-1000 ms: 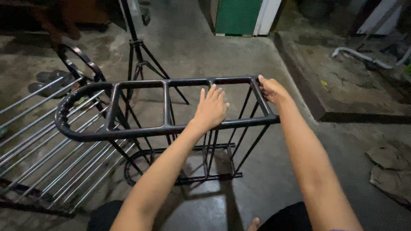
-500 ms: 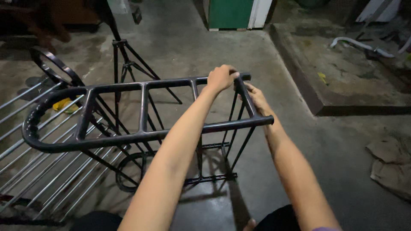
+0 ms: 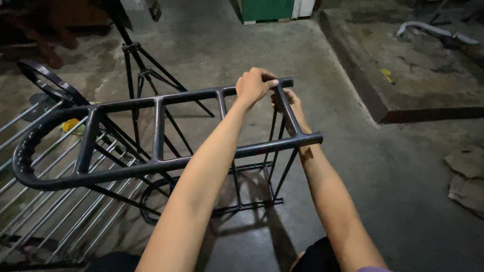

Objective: The person assembles a metal rack by connecting vertical bars to a horizontal frame and then attaching a slatted panel. The person aligns and secures the components by hand, then positions the panel into the frame.

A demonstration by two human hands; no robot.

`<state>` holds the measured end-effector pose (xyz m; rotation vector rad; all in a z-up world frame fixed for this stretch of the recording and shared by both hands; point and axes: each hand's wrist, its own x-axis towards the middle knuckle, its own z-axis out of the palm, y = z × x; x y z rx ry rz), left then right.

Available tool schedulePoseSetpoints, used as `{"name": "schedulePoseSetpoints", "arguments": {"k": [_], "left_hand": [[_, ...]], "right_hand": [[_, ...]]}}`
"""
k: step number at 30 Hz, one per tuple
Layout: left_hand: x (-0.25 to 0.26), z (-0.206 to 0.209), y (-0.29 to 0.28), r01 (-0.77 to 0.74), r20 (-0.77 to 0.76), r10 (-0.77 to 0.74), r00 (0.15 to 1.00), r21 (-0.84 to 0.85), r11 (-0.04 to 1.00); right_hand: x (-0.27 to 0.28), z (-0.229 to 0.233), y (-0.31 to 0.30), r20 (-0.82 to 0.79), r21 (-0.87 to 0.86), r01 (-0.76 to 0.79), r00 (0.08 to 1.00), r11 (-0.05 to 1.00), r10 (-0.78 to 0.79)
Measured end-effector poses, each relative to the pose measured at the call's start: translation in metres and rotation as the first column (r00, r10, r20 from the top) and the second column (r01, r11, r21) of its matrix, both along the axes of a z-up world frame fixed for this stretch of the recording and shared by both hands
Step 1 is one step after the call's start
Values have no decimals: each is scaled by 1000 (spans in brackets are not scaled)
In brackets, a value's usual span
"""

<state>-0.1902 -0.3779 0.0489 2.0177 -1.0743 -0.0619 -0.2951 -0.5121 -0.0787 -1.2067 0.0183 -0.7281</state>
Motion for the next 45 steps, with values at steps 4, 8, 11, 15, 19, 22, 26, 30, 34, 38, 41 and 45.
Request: {"name": "schedulePoseSetpoints", "arguments": {"k": [4, 8, 11, 15, 19, 22, 26, 30, 34, 38, 41, 45], "left_hand": [[2, 2, 5, 91, 156, -85, 984, -29, 995], [0, 3, 12, 153, 181, -136, 974, -84, 985], [-3, 4, 14, 116, 182, -100, 978, -84, 990], [-3, 7, 11, 149, 201, -112, 973, -179, 973], [-1, 7, 12, 161, 171, -129, 977, -184, 970], [-2, 5, 11, 157, 159, -129, 979, -175, 972], [-1, 4, 12, 166, 203, -126, 971, -192, 967], [0, 4, 12, 176, 201, -137, 970, -192, 966], [0, 3, 11, 163, 207, -126, 970, -175, 971], [-2, 3, 11, 143, 179, -110, 978, -179, 974], [-3, 5, 13, 122, 175, -94, 980, -158, 980], [-3, 5, 11, 124, 172, -94, 981, -173, 977]], "right_hand": [[-1, 7, 6, -9, 33, 17, 1000, 999, -17], [0, 7, 11, 13, -12, 89, 996, 996, -88], [5, -2, 13, 46, -89, 147, 989, 985, -143], [14, -13, 2, 51, -114, 187, 982, 976, -182], [21, -13, -1, 62, 22, 165, 984, 986, -166], [17, -6, 2, 61, 81, 133, 988, 988, -139], [9, 7, 7, -71, -41, 205, 976, 978, -208], [12, 17, 11, -87, 72, 229, 971, 971, -223], [14, 20, 15, 44, -113, 259, 966, 959, -256], [2, 23, 22, 27, -260, 314, 948, 913, -318], [-3, 28, 27, 88, -353, 386, 920, 852, -381], [-3, 28, 29, 146, -422, 492, 866, 761, -479]]}}
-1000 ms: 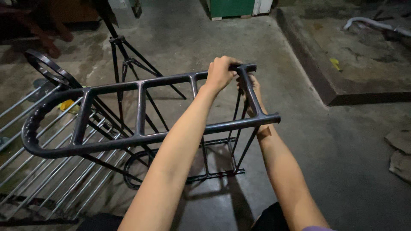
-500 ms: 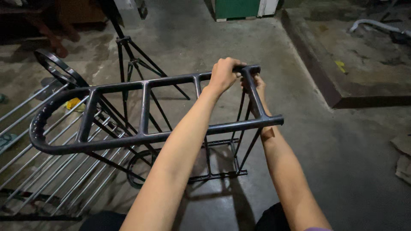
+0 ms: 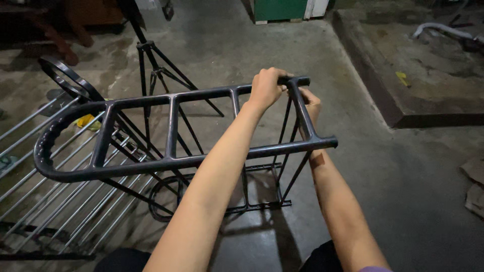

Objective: The person assembles a metal rack by connecting vertical bars to a horizontal frame and then attaching a slatted panel. The person aligns and secures the components by hand, then positions the panel into the frame.

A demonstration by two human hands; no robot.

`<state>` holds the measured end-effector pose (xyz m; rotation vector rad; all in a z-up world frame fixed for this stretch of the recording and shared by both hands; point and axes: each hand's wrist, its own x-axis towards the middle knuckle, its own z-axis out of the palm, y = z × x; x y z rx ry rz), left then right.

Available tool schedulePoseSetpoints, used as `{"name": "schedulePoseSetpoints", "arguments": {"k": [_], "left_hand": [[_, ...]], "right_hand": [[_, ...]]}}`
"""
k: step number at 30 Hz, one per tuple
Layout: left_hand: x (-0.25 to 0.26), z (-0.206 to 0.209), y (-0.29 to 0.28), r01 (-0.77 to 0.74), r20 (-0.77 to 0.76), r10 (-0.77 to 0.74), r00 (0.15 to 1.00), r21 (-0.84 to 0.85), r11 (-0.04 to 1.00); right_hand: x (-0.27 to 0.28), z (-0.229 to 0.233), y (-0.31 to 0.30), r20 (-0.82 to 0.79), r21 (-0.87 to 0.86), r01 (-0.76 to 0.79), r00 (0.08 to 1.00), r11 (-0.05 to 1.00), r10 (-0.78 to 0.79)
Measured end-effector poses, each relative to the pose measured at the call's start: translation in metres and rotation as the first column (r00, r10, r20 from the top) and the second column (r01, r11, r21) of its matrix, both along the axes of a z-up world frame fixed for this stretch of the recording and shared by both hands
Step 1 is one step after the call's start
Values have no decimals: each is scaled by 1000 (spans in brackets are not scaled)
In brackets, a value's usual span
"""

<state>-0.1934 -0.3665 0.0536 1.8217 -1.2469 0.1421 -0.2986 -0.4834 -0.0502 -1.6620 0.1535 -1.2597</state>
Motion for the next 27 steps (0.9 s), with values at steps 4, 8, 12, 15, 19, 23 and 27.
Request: {"name": "schedulePoseSetpoints", "arguments": {"k": [4, 8, 12, 15, 19, 23, 27], "left_hand": [[1, 2, 1, 27, 23, -27, 999, -28, 999], [-1, 3, 5, 42, 8, -42, 999, 5, 999], [-3, 5, 8, 22, 4, -22, 1000, 36, 999], [-3, 5, 7, 40, 27, -39, 999, -24, 999], [-3, 5, 8, 19, -11, -19, 1000, 16, 1000], [-4, 4, 8, 7, 10, -7, 1000, 21, 1000], [-1, 1, 6, 8, 1, -8, 1000, 38, 999]], "right_hand": [[1, -2, -4, 103, 60, -106, 990, 993, 100], [6, -6, -8, -87, -9, 47, 995, 999, -47], [17, -14, -6, 102, 86, -161, 983, 983, 152], [22, -21, -11, 112, 143, -176, 981, 974, 161], [20, -24, -19, 130, 57, -130, 984, 990, 122], [11, -20, -20, 13, 249, -96, 995, 964, 96], [7, -13, -16, -32, 286, -97, 993, 953, 111]]}}
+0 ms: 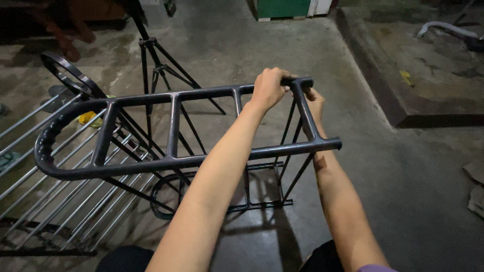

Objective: The person assembles a metal rack by connecting vertical bars to a horizontal frame and then attaching a slatted panel. The person aligns and secures the components by hand, then positions the panel into the frame.

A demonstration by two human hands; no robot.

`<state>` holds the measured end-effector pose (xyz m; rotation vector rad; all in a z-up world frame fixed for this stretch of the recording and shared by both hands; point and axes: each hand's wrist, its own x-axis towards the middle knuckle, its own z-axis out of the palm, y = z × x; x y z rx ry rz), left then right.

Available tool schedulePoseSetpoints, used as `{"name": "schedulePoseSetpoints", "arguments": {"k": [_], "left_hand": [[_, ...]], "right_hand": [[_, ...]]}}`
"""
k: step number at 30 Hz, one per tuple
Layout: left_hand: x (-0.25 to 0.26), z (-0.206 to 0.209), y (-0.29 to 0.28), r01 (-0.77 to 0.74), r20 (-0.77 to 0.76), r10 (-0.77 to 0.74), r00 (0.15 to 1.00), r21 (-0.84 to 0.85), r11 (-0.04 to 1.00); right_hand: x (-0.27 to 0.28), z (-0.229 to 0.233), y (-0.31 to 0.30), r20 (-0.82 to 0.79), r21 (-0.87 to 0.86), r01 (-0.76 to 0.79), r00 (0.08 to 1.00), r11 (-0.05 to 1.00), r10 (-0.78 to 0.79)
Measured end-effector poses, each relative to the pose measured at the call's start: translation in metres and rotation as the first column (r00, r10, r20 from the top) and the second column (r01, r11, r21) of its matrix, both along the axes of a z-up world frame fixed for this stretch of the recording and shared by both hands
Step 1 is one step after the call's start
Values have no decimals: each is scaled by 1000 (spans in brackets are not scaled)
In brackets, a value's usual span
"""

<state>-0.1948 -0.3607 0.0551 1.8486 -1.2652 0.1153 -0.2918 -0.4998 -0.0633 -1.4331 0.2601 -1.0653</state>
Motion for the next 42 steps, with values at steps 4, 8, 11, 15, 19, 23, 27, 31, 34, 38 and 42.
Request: {"name": "schedulePoseSetpoints", "arguments": {"k": [4, 8, 11, 15, 19, 23, 27, 31, 34, 38, 42], "left_hand": [[3, -3, -4, 15, -37, -17, 999, -45, 999], [2, -4, -4, 18, -14, -18, 1000, -41, 999], [2, -3, -3, 6, 45, -6, 999, -2, 1000], [2, -3, -3, -20, 46, 19, 999, 27, 999], [5, -6, -2, -28, 52, 26, 998, 24, 999], [5, -8, -2, -23, 66, 22, 998, 11, 1000], [8, -15, -3, -19, 64, 19, 998, 1, 1000], [16, -26, -15, 7, 30, -8, 1000, 56, 998], [32, -32, -26, 156, -9, -156, 988, 15, 988], [50, -34, -1, 240, -135, -257, 957, -132, 962], [50, -18, 77, 139, 65, -135, 989, -75, 987]], "right_hand": [[1, -3, -2, 41, -65, -61, 997, 996, 64], [14, -13, -4, 32, -61, -7, 999, 998, 9], [21, -17, -3, 175, -102, -33, 983, 994, 51], [13, -17, 1, 60, -82, 45, 997, 996, -40], [1, -11, -7, -163, -29, 19, 986, 999, -23], [-21, 11, -27, -193, 142, -210, 952, 967, 235], [-61, 58, -39, -360, 261, -189, 891, 946, 278], [-75, 112, -15, -372, -502, -26, 909, 864, -189], [-59, 132, 19, -282, -781, 6, 889, 624, -362], [-28, 121, 52, -494, -860, -299, 690, 414, -529], [-11, 100, 55, -494, -867, -390, 605, 309, -624]]}}
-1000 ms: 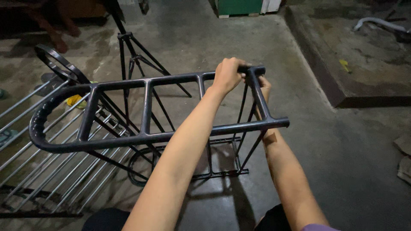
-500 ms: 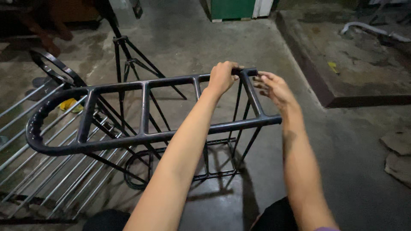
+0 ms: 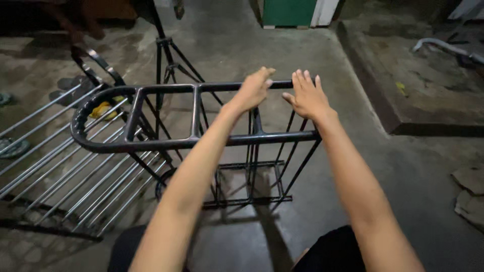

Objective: The person assembles a metal rack by connecting vertical bars to a horizontal frame and then attaching a slatted panel. The person aligns and secures the components by hand, then positions the panel into the frame.

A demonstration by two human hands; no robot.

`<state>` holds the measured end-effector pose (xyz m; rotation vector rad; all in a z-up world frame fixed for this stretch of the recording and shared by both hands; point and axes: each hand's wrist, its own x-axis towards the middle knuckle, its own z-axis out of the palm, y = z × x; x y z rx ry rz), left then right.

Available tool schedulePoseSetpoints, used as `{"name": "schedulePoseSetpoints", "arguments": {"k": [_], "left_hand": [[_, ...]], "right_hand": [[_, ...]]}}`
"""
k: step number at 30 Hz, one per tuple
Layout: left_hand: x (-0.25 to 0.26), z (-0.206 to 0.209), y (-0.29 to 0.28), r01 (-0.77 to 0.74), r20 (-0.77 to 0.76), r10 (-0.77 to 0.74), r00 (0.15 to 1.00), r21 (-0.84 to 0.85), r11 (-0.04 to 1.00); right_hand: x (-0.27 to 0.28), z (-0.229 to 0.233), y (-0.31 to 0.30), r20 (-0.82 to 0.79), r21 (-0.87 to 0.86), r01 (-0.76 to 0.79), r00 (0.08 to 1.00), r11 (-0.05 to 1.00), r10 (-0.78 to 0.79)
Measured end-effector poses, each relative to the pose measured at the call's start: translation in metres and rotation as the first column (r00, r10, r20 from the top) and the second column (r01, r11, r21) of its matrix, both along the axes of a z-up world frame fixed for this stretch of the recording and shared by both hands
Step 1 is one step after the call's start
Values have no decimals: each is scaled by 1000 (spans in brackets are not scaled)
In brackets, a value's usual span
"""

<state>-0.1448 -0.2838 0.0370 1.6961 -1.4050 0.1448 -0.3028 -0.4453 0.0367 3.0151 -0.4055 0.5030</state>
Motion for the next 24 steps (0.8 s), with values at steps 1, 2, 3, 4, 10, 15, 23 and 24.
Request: {"name": "schedulePoseSetpoints", "arguments": {"k": [1, 2, 3, 4, 10, 15, 23, 24], "left_hand": [[-1, 6, 27, -33, -9, 33, 999, 32, 999], [-4, 13, 56, -75, -20, 76, 997, 58, 995], [-8, 17, 88, -117, -29, 119, 992, 85, 990], [-14, 21, 120, -140, 32, 138, 990, 45, 989], [-53, 32, 282, -400, 121, 416, 901, -135, 906], [-73, 17, 340, -653, 93, 709, 699, -321, 686], [-32, -55, 369, -858, -317, 875, 366, -480, 184], [-24, -64, 372, -883, -383, 871, 306, -455, 110]], "right_hand": [[2, -4, -1, -14, 15, 10, 1000, 1000, -9], [4, -6, -2, -26, 26, 19, 1000, 999, -18], [4, -6, -2, -38, 36, 28, 999, 999, -27], [3, -4, -1, -52, 32, 50, 997, 998, -48], [-10, 39, 56, 22, 121, 72, 997, 990, -75], [-15, 105, 157, 673, 391, -568, 713, 725, 196], [21, 149, 326, 825, 558, -807, 565, -194, 22], [30, 145, 334, 815, 573, -796, 578, -195, 41]]}}
